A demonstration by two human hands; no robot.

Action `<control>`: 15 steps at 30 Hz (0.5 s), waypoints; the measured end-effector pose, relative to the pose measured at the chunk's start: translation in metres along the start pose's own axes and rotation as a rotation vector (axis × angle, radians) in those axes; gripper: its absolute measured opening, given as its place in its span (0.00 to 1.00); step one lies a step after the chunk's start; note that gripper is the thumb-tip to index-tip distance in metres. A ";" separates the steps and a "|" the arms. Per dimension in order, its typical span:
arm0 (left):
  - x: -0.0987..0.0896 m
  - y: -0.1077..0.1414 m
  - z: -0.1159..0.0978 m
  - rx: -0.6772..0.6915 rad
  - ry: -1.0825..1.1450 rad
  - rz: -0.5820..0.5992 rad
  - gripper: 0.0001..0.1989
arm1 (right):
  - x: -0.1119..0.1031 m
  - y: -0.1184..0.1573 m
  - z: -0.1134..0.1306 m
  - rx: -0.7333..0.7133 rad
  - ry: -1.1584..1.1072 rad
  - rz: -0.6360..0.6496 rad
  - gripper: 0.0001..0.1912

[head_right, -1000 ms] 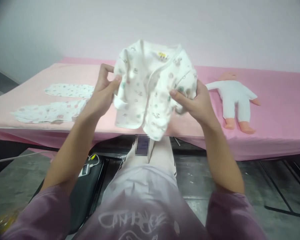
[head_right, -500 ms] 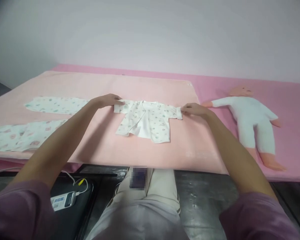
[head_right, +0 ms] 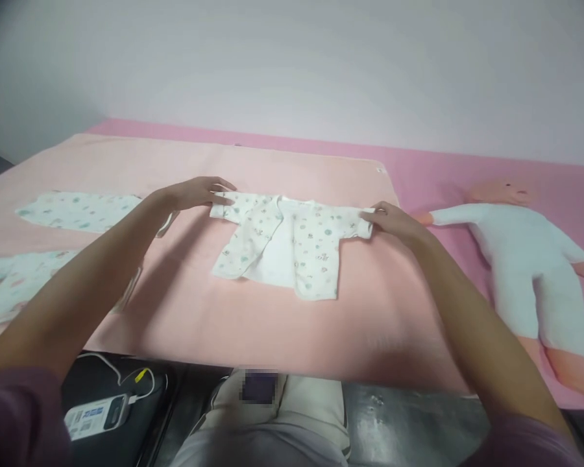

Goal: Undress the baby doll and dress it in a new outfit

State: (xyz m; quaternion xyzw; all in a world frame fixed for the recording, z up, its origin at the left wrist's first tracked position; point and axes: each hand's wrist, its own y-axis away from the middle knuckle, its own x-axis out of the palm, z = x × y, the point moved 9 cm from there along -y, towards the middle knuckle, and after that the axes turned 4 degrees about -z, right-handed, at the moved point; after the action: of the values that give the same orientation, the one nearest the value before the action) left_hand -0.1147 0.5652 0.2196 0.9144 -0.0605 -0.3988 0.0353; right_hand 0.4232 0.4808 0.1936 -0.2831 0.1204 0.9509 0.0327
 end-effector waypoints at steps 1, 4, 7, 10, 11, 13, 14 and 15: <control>0.005 -0.006 -0.002 0.029 0.037 0.003 0.32 | -0.001 -0.007 -0.002 0.008 -0.034 -0.022 0.32; 0.020 -0.022 -0.006 0.068 0.081 -0.055 0.30 | 0.000 -0.025 -0.011 -0.008 -0.041 -0.123 0.30; 0.031 -0.026 -0.009 0.102 -0.039 -0.130 0.27 | 0.002 -0.020 -0.005 -0.124 0.099 -0.295 0.26; 0.035 -0.013 -0.029 0.278 -0.240 -0.265 0.21 | 0.011 0.024 0.037 -0.419 0.291 -0.523 0.21; 0.037 -0.006 -0.039 0.349 -0.277 -0.301 0.19 | 0.022 0.044 0.055 -0.520 0.320 -0.542 0.18; 0.048 0.009 -0.061 0.476 -0.290 -0.299 0.16 | 0.059 0.077 0.086 -0.634 0.307 -0.409 0.11; 0.058 0.016 -0.072 0.521 -0.284 -0.264 0.16 | 0.085 0.090 0.099 -0.657 0.299 -0.277 0.09; 0.069 0.021 -0.082 0.552 -0.280 -0.216 0.17 | 0.110 0.101 0.110 -0.657 0.291 -0.159 0.10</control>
State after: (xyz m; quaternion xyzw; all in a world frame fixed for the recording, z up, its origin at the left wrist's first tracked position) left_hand -0.0097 0.5367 0.2281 0.8269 -0.0730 -0.4905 -0.2650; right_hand 0.2596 0.4093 0.2436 -0.4192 -0.2104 0.8832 -0.0035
